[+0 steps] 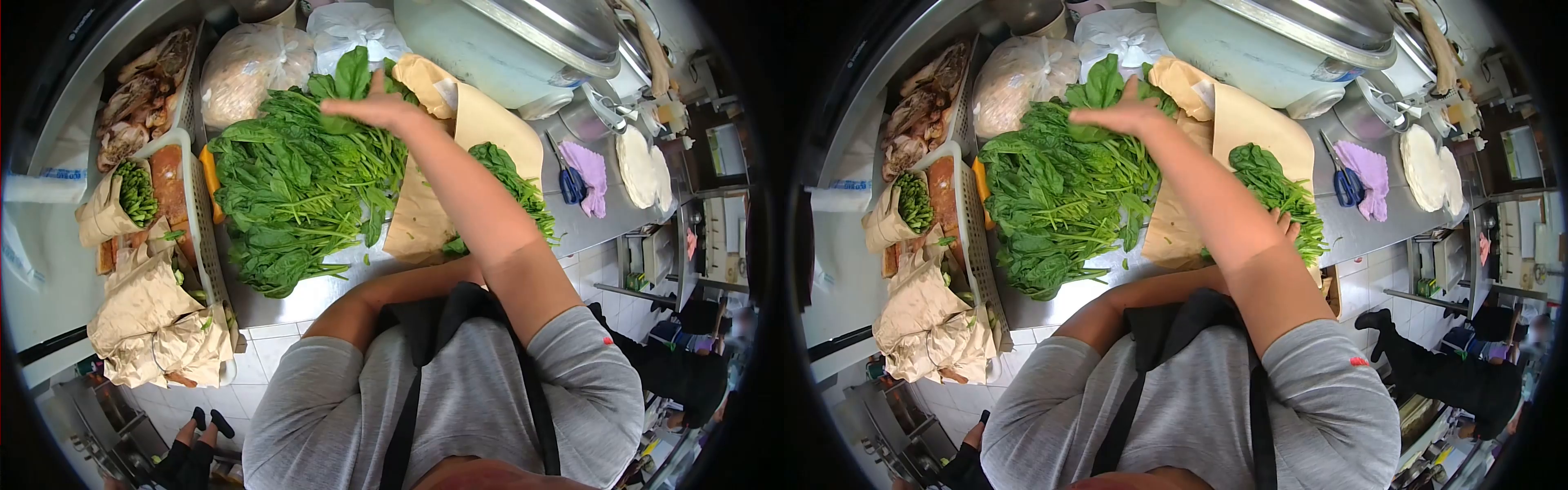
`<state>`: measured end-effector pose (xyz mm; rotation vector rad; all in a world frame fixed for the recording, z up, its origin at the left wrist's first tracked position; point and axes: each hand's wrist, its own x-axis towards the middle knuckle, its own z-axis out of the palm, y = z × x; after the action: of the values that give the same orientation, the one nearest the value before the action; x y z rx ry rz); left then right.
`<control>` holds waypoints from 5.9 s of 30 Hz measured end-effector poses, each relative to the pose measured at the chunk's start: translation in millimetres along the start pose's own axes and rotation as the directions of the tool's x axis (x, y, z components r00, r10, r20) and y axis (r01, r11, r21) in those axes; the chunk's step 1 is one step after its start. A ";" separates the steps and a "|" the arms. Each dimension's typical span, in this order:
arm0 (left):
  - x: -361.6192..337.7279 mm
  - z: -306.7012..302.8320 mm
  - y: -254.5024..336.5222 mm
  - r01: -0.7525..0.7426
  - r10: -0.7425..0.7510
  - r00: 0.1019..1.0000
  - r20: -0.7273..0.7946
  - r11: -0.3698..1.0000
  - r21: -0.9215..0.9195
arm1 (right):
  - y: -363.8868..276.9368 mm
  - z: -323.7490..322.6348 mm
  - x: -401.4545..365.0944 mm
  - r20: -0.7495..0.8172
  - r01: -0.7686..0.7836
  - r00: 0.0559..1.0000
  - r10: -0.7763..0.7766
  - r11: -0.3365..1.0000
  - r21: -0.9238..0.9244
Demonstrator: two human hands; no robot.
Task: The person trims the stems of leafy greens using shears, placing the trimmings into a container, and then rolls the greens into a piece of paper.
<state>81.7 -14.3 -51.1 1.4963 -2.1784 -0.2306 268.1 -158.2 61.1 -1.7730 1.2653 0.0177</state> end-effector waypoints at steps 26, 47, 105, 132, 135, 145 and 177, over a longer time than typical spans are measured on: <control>0.3 2.5 -7.6 -0.106 0.101 0.992 -0.081 0.993 -0.058 | 26.3 -32.3 1.6 -0.452 0.462 0.832 -0.320 0.852 0.246; 1.4 -33.6 -1.3 -0.112 0.110 0.992 0.062 0.993 0.031 | 158.6 -162.9 -114.5 -0.092 0.360 0.883 -0.460 0.539 0.762; 11.8 -42.3 -2.4 0.169 -0.136 0.981 -0.136 0.948 0.270 | 8.0 67.0 -52.7 -0.247 0.185 0.933 -0.263 0.937 -0.296; 13.0 -28.5 -15.4 0.090 -0.132 0.983 -0.128 0.953 -0.291 | 57.4 2.1 16.7 -0.207 -0.042 0.965 0.158 0.880 0.473; 17.0 -22.6 -19.3 0.086 -0.132 0.983 -0.129 0.947 -0.311 | 57.1 8.2 9.1 -0.556 0.158 0.821 -0.129 0.987 0.005; 16.7 -23.6 -17.6 0.072 -0.102 0.971 -0.214 0.987 -0.141 | 57.8 23.9 -18.6 -0.657 0.121 0.707 -0.262 0.960 -0.252; 19.9 -59.1 -13.9 0.121 -0.139 0.986 0.091 0.976 0.179 | 179.5 -105.5 -211.9 -0.596 0.411 0.789 -0.149 0.849 0.332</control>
<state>115.8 -30.2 0.6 1.7623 -2.2319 -0.1687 -15.2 -80.9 105.9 -1.5786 1.2314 -0.9635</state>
